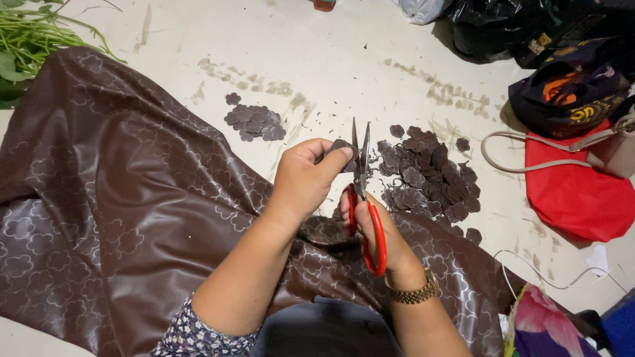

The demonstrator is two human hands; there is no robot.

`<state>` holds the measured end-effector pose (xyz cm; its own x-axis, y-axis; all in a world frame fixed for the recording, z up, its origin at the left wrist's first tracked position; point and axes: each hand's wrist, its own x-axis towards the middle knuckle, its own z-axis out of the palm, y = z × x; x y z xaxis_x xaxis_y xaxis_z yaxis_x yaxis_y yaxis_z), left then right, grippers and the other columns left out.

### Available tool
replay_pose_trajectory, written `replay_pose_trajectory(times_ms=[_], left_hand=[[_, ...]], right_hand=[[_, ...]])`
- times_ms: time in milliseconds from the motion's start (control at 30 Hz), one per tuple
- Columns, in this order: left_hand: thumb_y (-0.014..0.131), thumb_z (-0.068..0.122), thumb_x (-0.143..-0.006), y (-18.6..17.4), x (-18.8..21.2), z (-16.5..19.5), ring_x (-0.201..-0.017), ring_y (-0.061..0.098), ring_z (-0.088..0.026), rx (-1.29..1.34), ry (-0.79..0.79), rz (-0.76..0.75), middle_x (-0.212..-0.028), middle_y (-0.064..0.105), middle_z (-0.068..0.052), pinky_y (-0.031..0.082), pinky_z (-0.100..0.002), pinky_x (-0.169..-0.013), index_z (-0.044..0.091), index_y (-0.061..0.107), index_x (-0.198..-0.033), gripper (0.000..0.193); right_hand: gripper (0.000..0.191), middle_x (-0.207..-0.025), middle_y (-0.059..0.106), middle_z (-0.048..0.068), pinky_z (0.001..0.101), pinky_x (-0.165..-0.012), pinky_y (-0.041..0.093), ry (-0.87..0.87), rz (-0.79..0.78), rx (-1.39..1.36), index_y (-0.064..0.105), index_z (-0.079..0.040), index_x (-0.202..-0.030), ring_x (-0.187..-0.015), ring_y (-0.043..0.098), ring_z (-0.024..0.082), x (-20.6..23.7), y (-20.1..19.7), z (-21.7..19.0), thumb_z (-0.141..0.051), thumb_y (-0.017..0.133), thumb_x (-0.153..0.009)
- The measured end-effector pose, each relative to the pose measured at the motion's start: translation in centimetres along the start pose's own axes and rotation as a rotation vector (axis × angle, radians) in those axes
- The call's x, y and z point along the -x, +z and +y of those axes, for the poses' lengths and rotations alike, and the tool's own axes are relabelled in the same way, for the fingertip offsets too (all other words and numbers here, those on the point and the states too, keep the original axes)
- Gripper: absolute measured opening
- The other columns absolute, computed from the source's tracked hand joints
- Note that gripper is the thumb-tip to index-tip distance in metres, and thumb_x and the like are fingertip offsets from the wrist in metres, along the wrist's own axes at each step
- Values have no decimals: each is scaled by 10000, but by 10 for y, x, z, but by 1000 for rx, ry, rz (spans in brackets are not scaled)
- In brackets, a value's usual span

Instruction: The person sits on the floor and uses red-handled scissors to trim the edges of dark fabric flower cutouts, cutting small notches and scraps off one piece at a time and setting trimmed pieces aside with a pile of finished pieces nearby.

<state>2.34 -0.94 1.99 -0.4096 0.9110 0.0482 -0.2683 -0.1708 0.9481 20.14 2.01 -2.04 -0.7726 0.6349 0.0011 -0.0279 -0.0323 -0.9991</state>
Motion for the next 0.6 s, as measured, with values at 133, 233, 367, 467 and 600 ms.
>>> replay_pose_trajectory(times_ms=[133, 233, 367, 467, 600], left_hand=[[691, 136, -925, 2, 5, 6, -508, 569, -84, 71, -97, -11, -707, 688, -42, 443, -254, -451, -23, 677, -822, 190], [709, 124, -961, 5, 5, 9, -577, 584, -45, -11, 6, -1, -750, 711, -47, 465, -222, -496, -31, 706, -852, 189], [687, 137, -930, 5, 6, 11, -485, 595, -86, 83, -86, -12, -694, 691, -46, 466, -252, -431, -21, 674, -814, 196], [695, 146, -929, 5, 5, 10, -551, 587, -61, 48, -60, -2, -719, 701, -29, 471, -239, -487, -17, 690, -825, 193], [706, 149, -932, 4, 2, 4, -632, 590, -38, -8, -28, 14, -752, 716, -21, 486, -217, -558, -15, 711, -840, 188]], right_hand=[[486, -892, 498, -9, 248, -700, 405, -53, -14, 55, 563, -69, -1043, -798, 453, 94, -1, 0, -1, -534, 425, -1068], [480, -857, 486, -18, 242, -635, 388, -29, 1, 63, 556, -81, -1020, -732, 439, 88, -2, 0, -3, -539, 418, -1058], [458, -851, 477, -23, 242, -624, 379, 5, 26, 9, 542, -85, -999, -725, 437, 87, -1, 3, -3, -527, 432, -1050], [451, -839, 461, -25, 240, -614, 358, 12, 39, -23, 538, -83, -990, -718, 419, 85, -1, 6, -1, -518, 436, -1054], [462, -830, 454, -28, 238, -618, 347, -26, 23, -29, 535, -86, -986, -717, 409, 83, -3, 7, 0, -530, 436, -1063]])
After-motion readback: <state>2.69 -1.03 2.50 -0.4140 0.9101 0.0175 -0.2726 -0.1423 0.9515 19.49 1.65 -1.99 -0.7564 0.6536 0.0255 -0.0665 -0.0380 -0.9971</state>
